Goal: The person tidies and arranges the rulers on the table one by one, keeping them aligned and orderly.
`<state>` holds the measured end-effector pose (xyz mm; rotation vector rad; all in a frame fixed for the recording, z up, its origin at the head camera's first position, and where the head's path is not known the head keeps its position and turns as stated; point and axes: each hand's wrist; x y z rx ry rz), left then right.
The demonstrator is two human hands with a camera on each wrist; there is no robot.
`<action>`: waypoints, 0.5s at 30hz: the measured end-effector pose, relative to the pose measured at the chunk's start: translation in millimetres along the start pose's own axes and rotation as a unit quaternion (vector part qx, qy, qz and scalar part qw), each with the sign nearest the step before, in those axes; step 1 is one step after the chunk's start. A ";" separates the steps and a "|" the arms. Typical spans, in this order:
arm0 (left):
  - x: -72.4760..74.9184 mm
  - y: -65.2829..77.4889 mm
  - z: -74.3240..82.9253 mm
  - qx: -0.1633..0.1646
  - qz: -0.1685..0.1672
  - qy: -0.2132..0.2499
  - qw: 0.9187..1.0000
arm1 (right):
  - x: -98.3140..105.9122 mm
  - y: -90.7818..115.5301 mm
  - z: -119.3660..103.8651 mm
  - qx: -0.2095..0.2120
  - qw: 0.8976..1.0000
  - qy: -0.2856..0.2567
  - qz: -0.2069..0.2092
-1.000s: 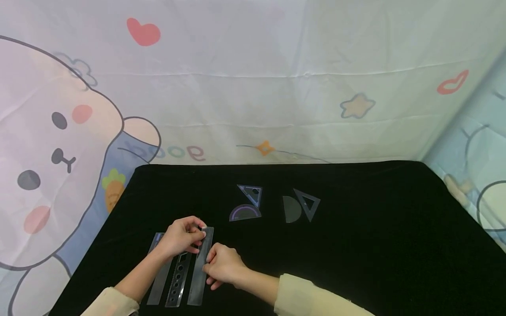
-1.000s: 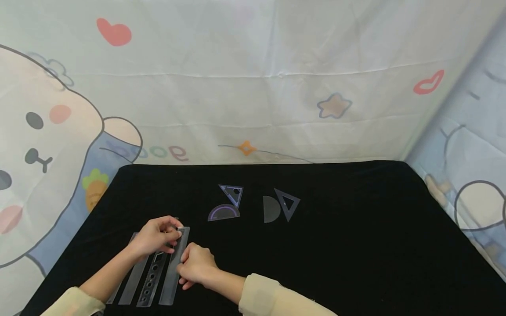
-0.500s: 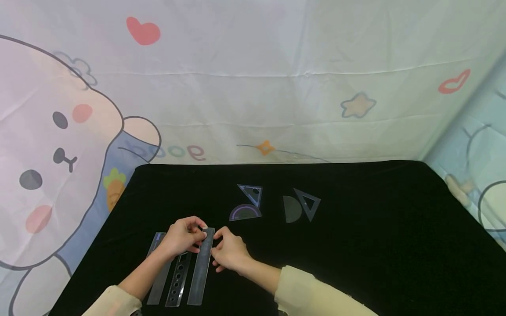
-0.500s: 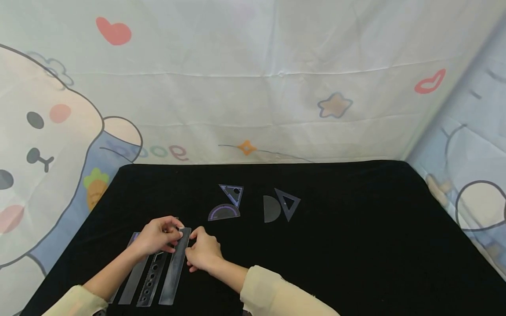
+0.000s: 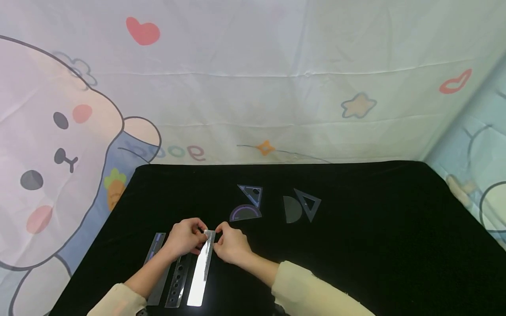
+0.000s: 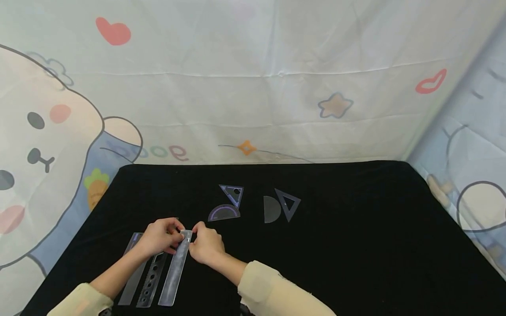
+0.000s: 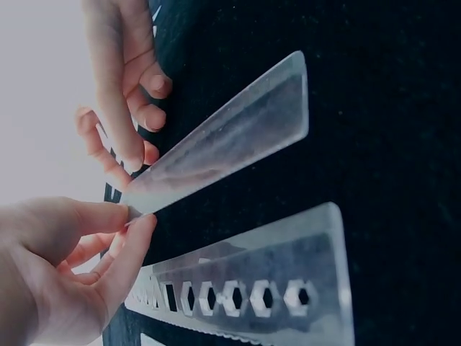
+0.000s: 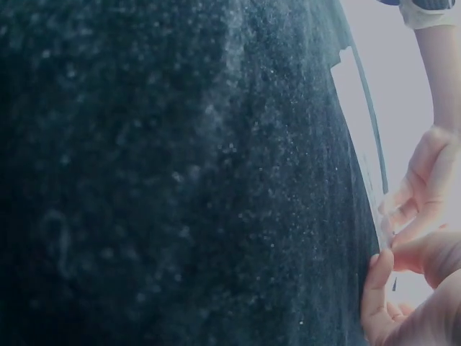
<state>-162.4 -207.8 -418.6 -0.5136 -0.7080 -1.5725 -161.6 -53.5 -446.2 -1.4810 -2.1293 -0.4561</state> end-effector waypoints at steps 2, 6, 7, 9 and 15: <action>-0.5 -0.2 0.5 0.003 0.003 -0.009 1.000 | 0.0 -0.9 -0.7 0.004 1.000 0.026 0.004; -1.5 -2.3 0.4 0.015 0.001 -0.024 1.000 | 0.6 -3.4 -2.0 0.006 0.998 0.060 0.005; -1.6 -2.6 0.5 0.017 0.001 -0.028 0.999 | 0.8 -3.9 -2.4 0.006 0.998 0.063 0.003; -1.9 -3.1 0.6 0.020 0.002 -0.041 0.999 | 1.1 -4.7 -3.0 0.005 0.998 0.065 -0.003; -3.4 -1.4 5.3 0.009 0.006 -0.101 0.995 | 2.7 -5.5 -3.7 -0.001 0.997 0.070 -0.013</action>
Point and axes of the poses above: each hand's wrist, its own y-axis away from the middle knuckle, its own x-axis out of the back of the hand, z = x × y, and after that the axes turned 2 degrees about -y, right-handed
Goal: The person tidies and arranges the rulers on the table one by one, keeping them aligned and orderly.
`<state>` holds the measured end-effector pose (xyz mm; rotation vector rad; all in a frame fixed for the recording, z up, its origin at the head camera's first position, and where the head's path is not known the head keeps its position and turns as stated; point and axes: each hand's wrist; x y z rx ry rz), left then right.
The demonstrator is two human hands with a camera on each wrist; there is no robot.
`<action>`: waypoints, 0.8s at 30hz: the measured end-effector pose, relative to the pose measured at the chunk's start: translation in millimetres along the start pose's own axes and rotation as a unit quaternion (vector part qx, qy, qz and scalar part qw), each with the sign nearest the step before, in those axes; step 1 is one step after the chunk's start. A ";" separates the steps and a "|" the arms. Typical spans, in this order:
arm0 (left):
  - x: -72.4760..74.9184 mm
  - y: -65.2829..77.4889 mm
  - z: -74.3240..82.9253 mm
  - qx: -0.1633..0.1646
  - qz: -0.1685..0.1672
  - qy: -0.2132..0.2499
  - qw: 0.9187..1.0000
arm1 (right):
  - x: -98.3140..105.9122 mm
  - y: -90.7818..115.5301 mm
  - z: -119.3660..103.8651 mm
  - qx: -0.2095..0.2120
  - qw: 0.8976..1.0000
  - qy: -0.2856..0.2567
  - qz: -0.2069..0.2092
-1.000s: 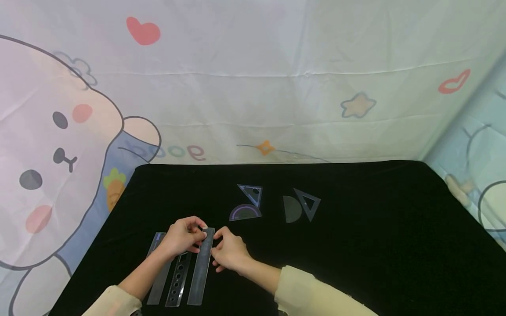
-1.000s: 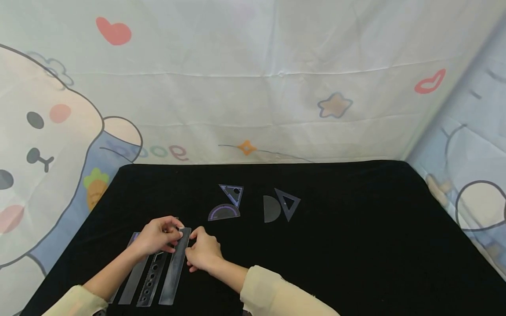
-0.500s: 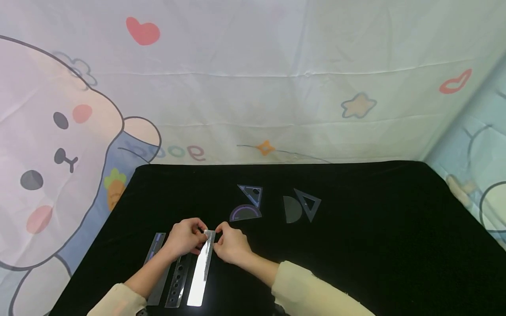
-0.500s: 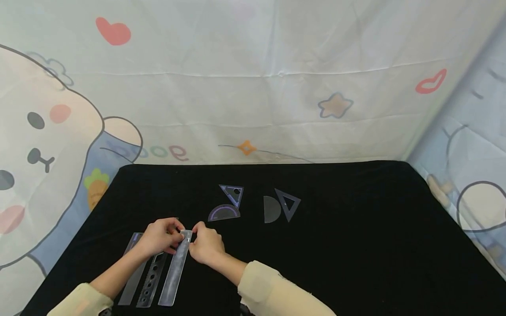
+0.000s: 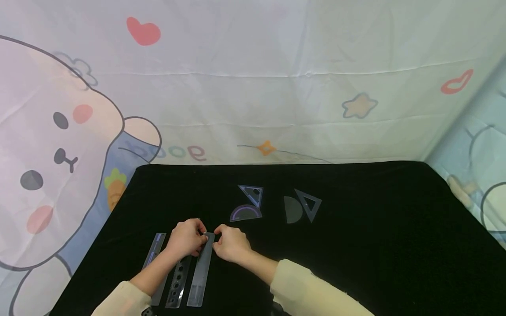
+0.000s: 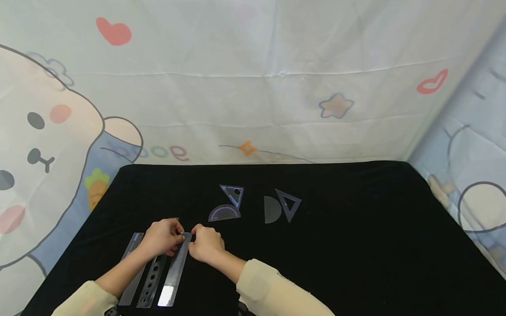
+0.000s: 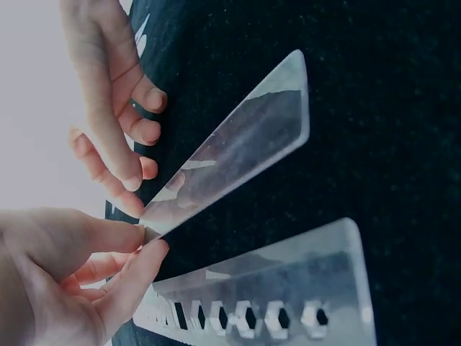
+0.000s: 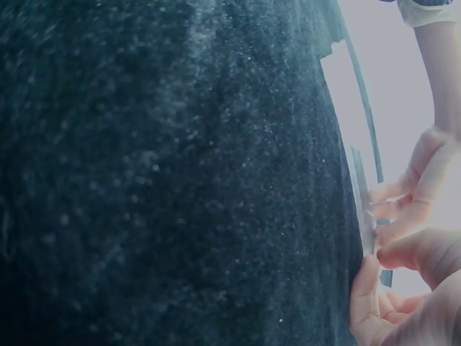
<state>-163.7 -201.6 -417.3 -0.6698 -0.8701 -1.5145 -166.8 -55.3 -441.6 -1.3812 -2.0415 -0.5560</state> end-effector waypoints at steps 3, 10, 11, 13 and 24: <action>0.2 1.8 3.2 -0.006 0.006 -0.041 0.999 | 0.3 -0.3 0.2 -0.001 1.000 -0.001 -0.004; -0.2 2.4 7.4 -0.006 0.010 -0.103 0.995 | 1.5 -1.5 2.4 0.005 1.000 -0.015 -0.015; -0.2 2.2 7.2 -0.007 0.012 -0.105 0.994 | 1.5 -1.6 2.8 0.005 1.000 -0.022 -0.017; 0.1 2.0 6.1 -0.012 0.017 -0.106 0.994 | 2.0 -1.4 3.8 0.004 0.999 -0.038 -0.023; 5.6 -0.7 1.6 -0.050 0.040 -0.121 0.991 | 8.4 0.6 9.5 0.026 0.997 -0.075 -0.019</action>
Point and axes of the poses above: each hand's wrist, its own y-axis away from the middle knuckle, its own x-axis out of the back of the hand, z = x × y, and after that the axes turned 2 degrees about -y, right-handed
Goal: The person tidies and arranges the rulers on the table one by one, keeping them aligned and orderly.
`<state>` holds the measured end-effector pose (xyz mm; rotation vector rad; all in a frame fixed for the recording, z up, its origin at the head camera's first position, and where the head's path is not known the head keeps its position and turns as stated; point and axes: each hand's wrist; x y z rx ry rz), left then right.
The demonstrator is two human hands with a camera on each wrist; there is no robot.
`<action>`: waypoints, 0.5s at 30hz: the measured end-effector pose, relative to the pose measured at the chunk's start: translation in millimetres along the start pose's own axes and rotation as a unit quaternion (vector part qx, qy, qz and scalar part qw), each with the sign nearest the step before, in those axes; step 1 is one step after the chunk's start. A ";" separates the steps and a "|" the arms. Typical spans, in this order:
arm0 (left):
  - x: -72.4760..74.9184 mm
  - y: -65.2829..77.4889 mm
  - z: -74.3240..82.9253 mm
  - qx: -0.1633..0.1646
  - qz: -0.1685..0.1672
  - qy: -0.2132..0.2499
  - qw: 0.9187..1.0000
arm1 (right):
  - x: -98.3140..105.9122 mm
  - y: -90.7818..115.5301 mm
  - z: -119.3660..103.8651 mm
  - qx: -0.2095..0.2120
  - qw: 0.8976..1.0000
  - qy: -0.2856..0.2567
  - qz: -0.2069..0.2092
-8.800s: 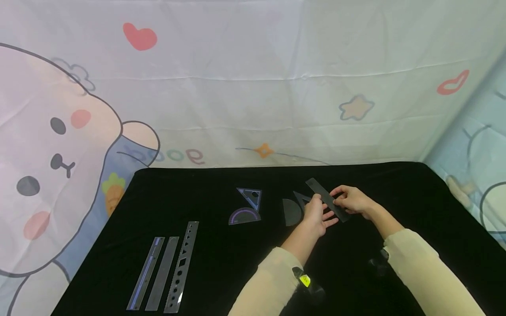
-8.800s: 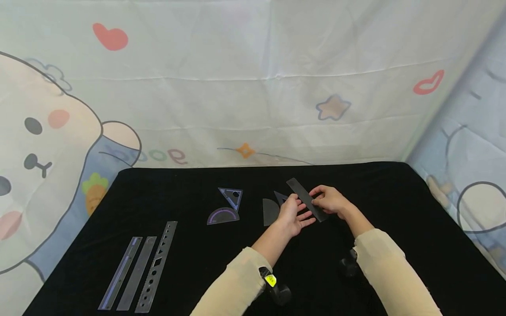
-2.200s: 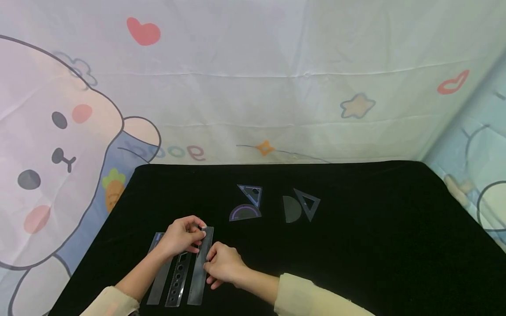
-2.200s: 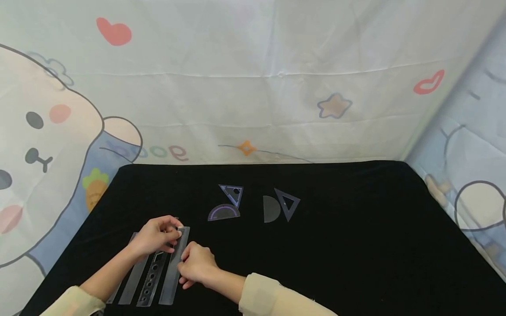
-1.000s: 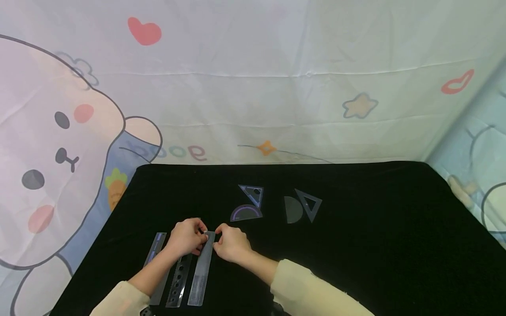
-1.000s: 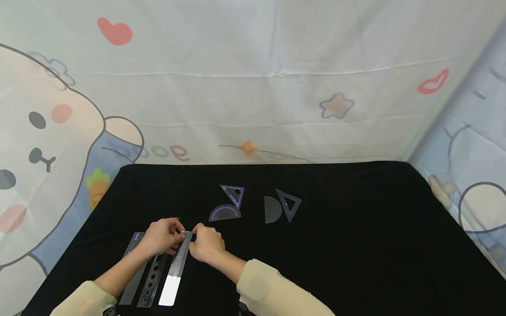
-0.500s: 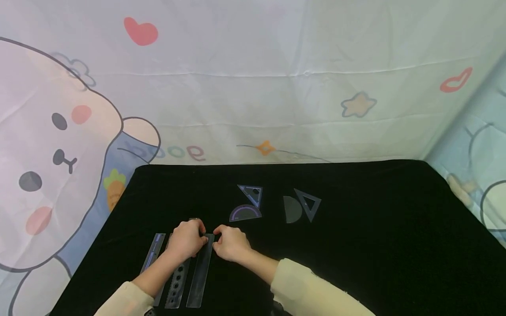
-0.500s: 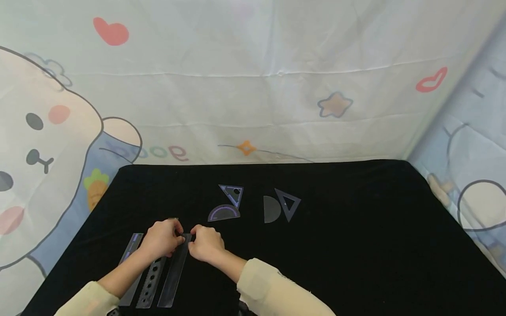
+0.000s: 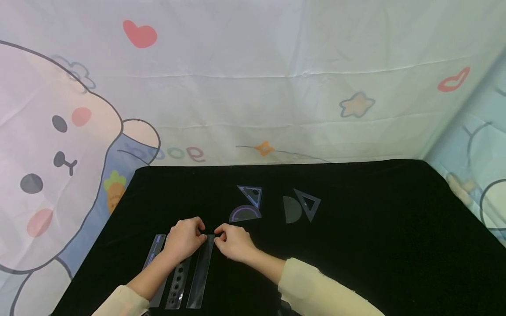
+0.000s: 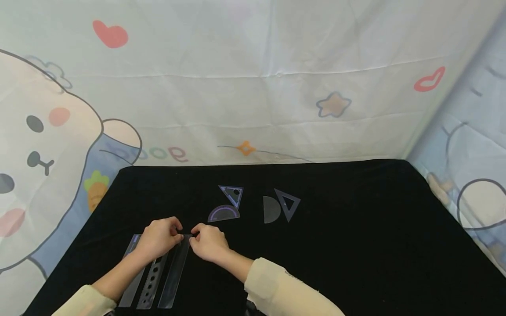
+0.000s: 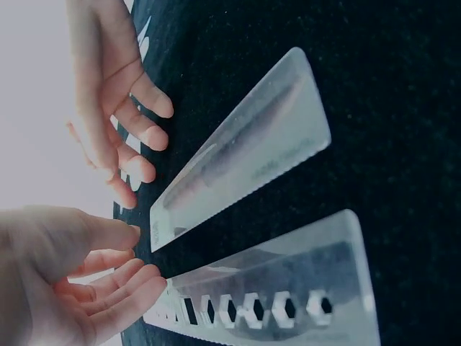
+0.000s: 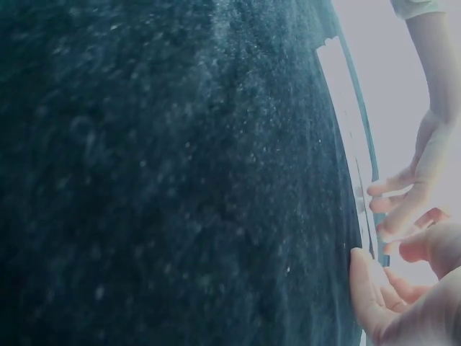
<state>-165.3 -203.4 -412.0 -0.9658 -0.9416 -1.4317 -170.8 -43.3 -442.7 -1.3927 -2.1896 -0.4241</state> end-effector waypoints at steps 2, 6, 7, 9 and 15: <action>0.7 -0.6 0.3 -0.006 0.010 0.003 1.000 | 2.4 0.0 0.7 0.005 1.000 0.006 0.007; 1.5 -2.9 0.7 -0.026 0.037 0.003 0.999 | 6.6 -1.2 3.1 0.021 0.999 0.020 0.020; 1.3 -3.9 0.7 -0.032 0.044 0.003 0.999 | 7.6 -1.7 3.8 0.025 0.999 0.025 0.023; 0.4 -6.1 0.7 -0.041 0.053 0.009 0.998 | 9.8 -2.7 5.2 0.037 0.998 0.032 0.030; -2.8 -13.3 1.7 -0.051 0.063 0.042 0.996 | 19.3 -6.2 7.3 0.065 0.996 0.030 0.044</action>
Point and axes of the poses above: each hand's wrist, its own y-axis away from the middle knuckle, its own x-axis out of the back of the hand, z = x × y, and after that the axes turned 2 degrees about -y, right-handed
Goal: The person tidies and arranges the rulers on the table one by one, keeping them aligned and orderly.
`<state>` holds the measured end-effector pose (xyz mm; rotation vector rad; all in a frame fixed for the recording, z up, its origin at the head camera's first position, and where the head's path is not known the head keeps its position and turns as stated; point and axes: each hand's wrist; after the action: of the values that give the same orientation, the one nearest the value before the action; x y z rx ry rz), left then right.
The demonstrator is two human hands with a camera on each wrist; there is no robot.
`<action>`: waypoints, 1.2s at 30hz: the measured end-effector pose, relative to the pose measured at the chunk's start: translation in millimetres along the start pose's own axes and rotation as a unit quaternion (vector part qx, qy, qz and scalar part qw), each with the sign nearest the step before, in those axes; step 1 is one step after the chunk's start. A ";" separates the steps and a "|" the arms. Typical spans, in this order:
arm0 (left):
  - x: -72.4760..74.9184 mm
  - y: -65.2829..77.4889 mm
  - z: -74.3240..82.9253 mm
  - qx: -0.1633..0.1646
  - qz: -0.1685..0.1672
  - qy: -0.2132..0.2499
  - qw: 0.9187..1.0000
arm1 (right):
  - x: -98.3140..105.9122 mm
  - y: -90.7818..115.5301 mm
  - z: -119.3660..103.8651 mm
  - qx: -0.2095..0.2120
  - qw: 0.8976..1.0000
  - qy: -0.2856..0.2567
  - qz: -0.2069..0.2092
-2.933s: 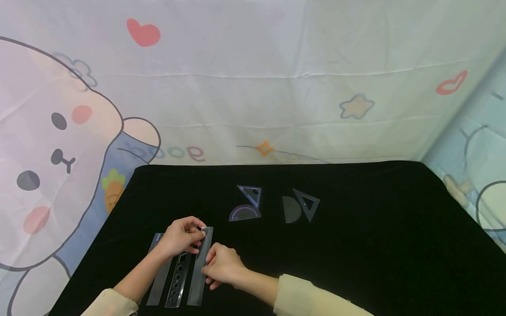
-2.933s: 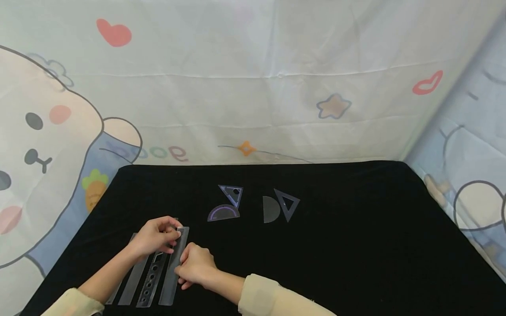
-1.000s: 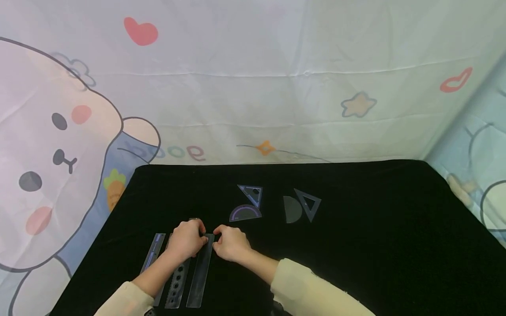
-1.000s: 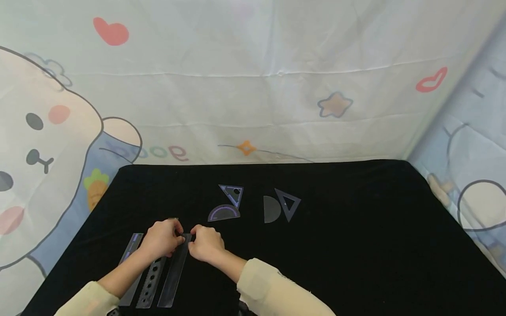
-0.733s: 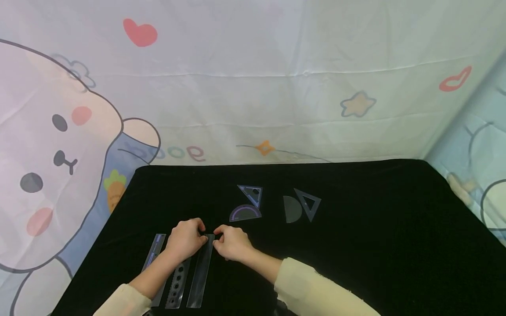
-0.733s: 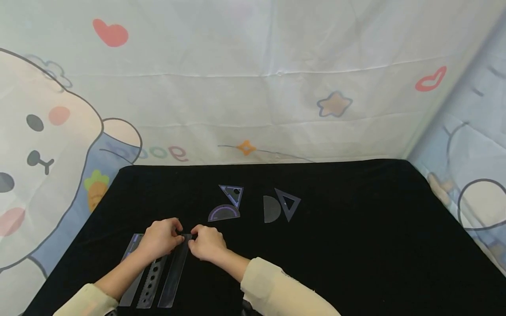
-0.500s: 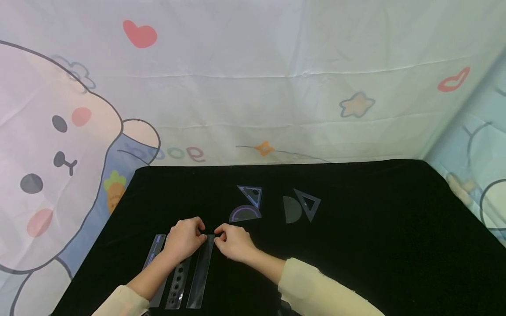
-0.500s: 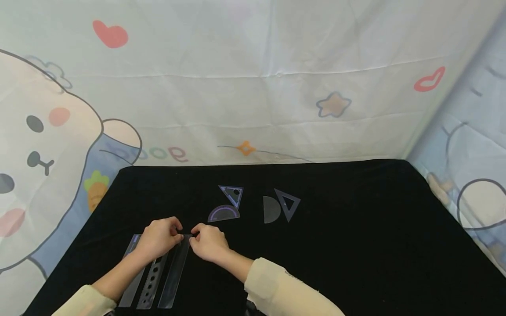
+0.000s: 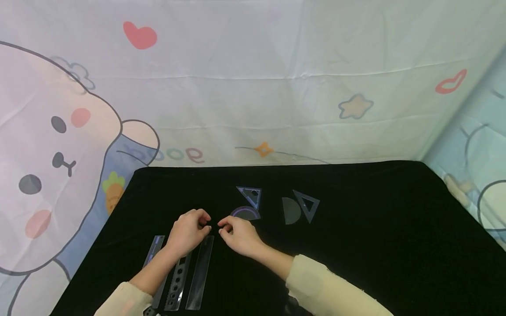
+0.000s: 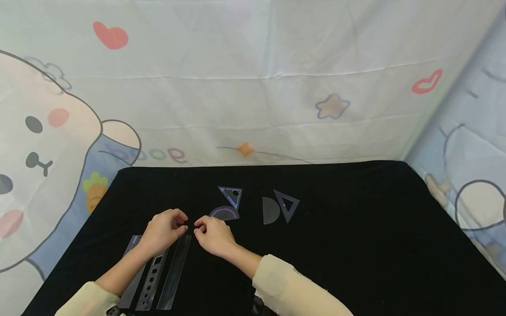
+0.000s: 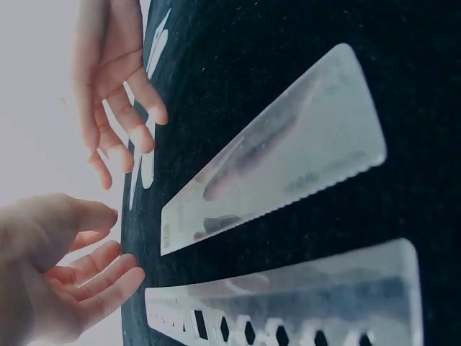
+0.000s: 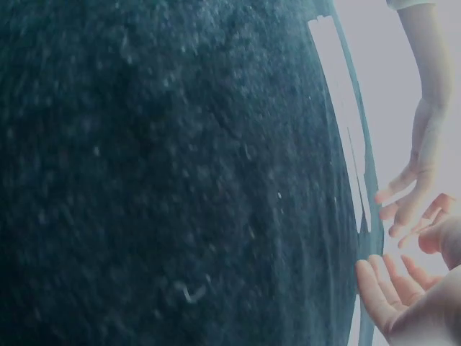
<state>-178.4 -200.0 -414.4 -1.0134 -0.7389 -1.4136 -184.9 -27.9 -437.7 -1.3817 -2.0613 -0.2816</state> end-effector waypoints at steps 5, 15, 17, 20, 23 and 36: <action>-2.6 -5.5 -1.5 0.004 0.000 0.022 1.000 | 9.6 -4.1 2.3 0.013 1.000 -0.021 0.003; -5.9 -23.5 -4.8 0.013 0.008 0.058 0.998 | 31.6 -12.4 13.4 0.001 1.000 -0.030 0.002; -6.1 -27.5 -4.8 0.018 0.013 0.068 0.997 | 36.6 -14.4 15.9 -0.011 0.999 -0.037 0.002; -6.6 -33.5 -4.5 0.026 0.020 0.090 0.995 | 44.6 -17.0 19.7 -0.021 0.999 -0.043 0.011; -7.7 -38.7 -2.8 0.039 0.023 0.114 0.992 | 51.8 -20.0 24.0 -0.030 0.999 -0.034 0.030; -13.7 -57.6 9.7 0.127 0.002 0.246 0.961 | 76.7 -31.2 41.6 -0.079 0.993 -0.029 0.086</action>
<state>-234.6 -178.8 -415.4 -0.4336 -0.5277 -1.4452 -247.7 37.5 -418.3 -1.6701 -1.9872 -0.3404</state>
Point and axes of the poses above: each hand's wrist, its own y-axis away from the middle knuckle, its own x-axis out of the back of the hand, z = x × y, and after that the axes turned 2 degrees about -y, right-handed
